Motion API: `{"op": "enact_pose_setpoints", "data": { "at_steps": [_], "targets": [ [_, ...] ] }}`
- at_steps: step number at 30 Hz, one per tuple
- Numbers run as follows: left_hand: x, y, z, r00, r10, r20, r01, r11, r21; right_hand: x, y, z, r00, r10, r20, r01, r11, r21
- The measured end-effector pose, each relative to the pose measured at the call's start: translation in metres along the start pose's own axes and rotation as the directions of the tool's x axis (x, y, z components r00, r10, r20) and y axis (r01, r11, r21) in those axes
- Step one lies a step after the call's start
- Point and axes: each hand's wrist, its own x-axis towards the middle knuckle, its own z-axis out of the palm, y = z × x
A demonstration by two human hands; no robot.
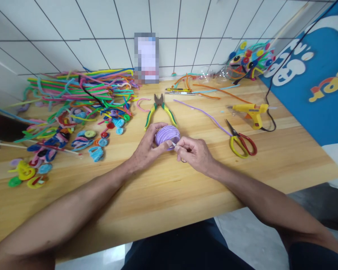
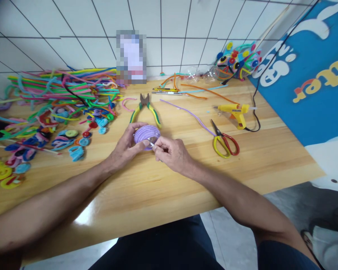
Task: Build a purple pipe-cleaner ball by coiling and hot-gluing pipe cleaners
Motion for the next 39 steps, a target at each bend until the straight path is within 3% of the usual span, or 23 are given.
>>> {"op": "enact_pose_setpoints", "data": {
  "at_steps": [26,39],
  "targets": [
    [0.0,-0.003,-0.002,1.0,0.017,0.011,-0.017,1.0,0.005,0.001,-0.001,-0.001,1.0,-0.022,0.016,0.022,0.999,0.033],
    [0.001,0.0,0.0,1.0,0.018,0.01,-0.019,1.0,0.022,0.001,-0.004,-0.021,0.988,-0.046,-0.147,0.073,0.98,0.188]
  ]
}}
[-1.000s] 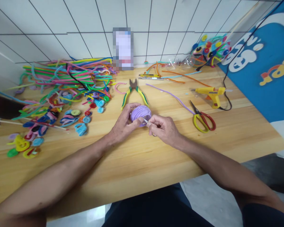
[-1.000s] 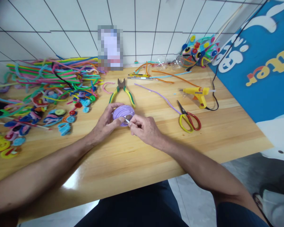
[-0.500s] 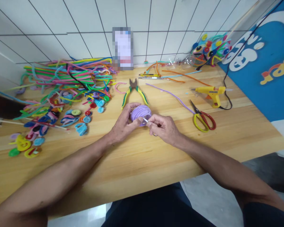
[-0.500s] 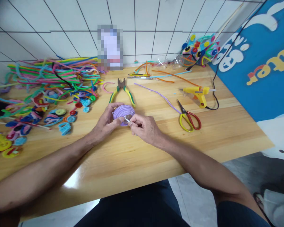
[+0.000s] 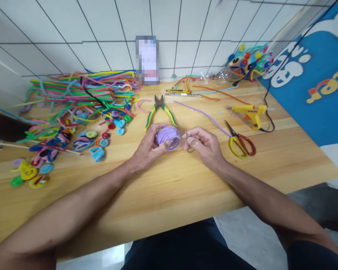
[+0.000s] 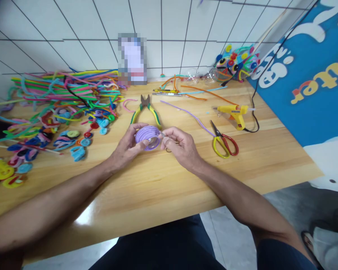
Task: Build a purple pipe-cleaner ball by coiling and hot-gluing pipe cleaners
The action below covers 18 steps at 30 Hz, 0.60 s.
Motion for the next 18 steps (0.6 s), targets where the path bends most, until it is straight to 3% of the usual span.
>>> {"op": "enact_pose_setpoints", "data": {
  "at_steps": [5,12,18],
  "targets": [
    [-0.0006,-0.0034,-0.0018,1.0,0.007,-0.006,-0.006,0.999,0.046,0.0096,-0.0063,-0.0067,0.994,0.029,-0.102,-0.031,0.999,-0.013],
    [-0.0011,-0.006,-0.0016,1.0,0.011,-0.005,-0.011,1.0,0.027,0.0097,-0.0072,-0.0105,0.988,0.048,-0.147,-0.057,0.997,-0.057],
    [-0.0006,-0.0038,-0.0011,1.0,0.009,-0.01,-0.008,0.999,0.042,0.0085,-0.0085,-0.0078,0.995,0.037,-0.095,-0.043,0.996,-0.072]
  ]
}}
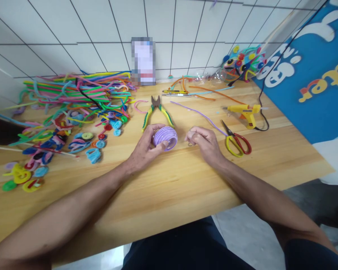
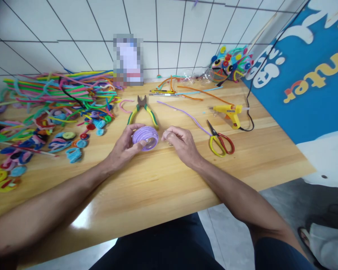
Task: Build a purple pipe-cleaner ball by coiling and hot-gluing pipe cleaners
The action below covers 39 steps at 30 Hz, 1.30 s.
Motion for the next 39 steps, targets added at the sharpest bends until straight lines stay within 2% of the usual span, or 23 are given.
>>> {"op": "enact_pose_setpoints", "data": {
  "at_steps": [6,17,32,39],
  "targets": [
    [0.0001,0.0018,-0.0006,1.0,0.005,0.009,-0.005,1.0,0.012,-0.0021,0.0025,0.002,1.0,-0.005,0.019,0.006,0.999,-0.045],
    [0.0006,0.0035,0.0001,1.0,0.003,0.016,-0.004,1.0,0.016,-0.0052,0.0005,0.0023,0.994,-0.112,0.02,0.113,0.992,-0.063],
    [0.0001,0.0004,0.0,0.999,0.033,0.004,-0.033,0.999,0.018,-0.0061,0.0021,0.0036,0.997,-0.073,0.009,0.073,0.996,-0.054],
    [0.0,0.0009,0.0008,1.0,0.026,0.009,-0.026,1.0,-0.005,-0.0056,0.0053,0.0046,0.993,-0.114,0.034,0.116,0.99,-0.082]
  ]
}}
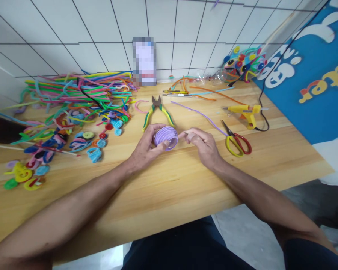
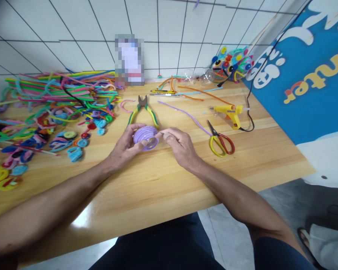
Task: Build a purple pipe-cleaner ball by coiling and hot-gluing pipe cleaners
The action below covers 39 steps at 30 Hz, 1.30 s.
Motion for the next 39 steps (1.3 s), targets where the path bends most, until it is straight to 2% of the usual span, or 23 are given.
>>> {"op": "enact_pose_setpoints", "data": {
  "at_steps": [7,16,22,27,33,37,39],
  "targets": [
    [0.001,0.002,-0.001,1.0,-0.015,0.01,0.015,1.0,0.01,0.001,-0.002,-0.002,0.998,-0.049,0.031,0.051,0.998,-0.043],
    [0.0,0.0,0.0,1.0,-0.014,-0.005,0.014,1.0,0.018,0.004,0.009,0.002,0.993,0.078,-0.085,-0.07,0.992,0.101],
    [0.0,0.0,-0.001,1.0,-0.001,0.005,0.0,0.999,0.032,0.004,0.003,0.006,0.991,0.082,-0.106,-0.076,0.995,0.063],
    [0.0,-0.001,-0.001,1.0,0.005,-0.007,-0.004,1.0,0.029,0.004,0.0,0.001,0.99,0.098,-0.103,-0.095,0.995,0.028],
    [0.0,0.001,-0.001,1.0,-0.007,-0.002,0.007,0.999,0.038,0.012,0.003,-0.013,0.995,0.084,-0.045,-0.087,0.995,-0.058],
    [0.0,-0.001,0.0,1.0,-0.006,-0.003,0.006,1.0,0.027,0.022,0.01,-0.03,0.996,0.086,-0.02,-0.088,0.956,-0.28],
    [0.0,-0.002,0.0,1.0,-0.008,-0.024,0.009,1.0,0.019,0.024,0.013,-0.038,0.996,0.083,0.036,-0.063,0.918,-0.392]
  ]
}}
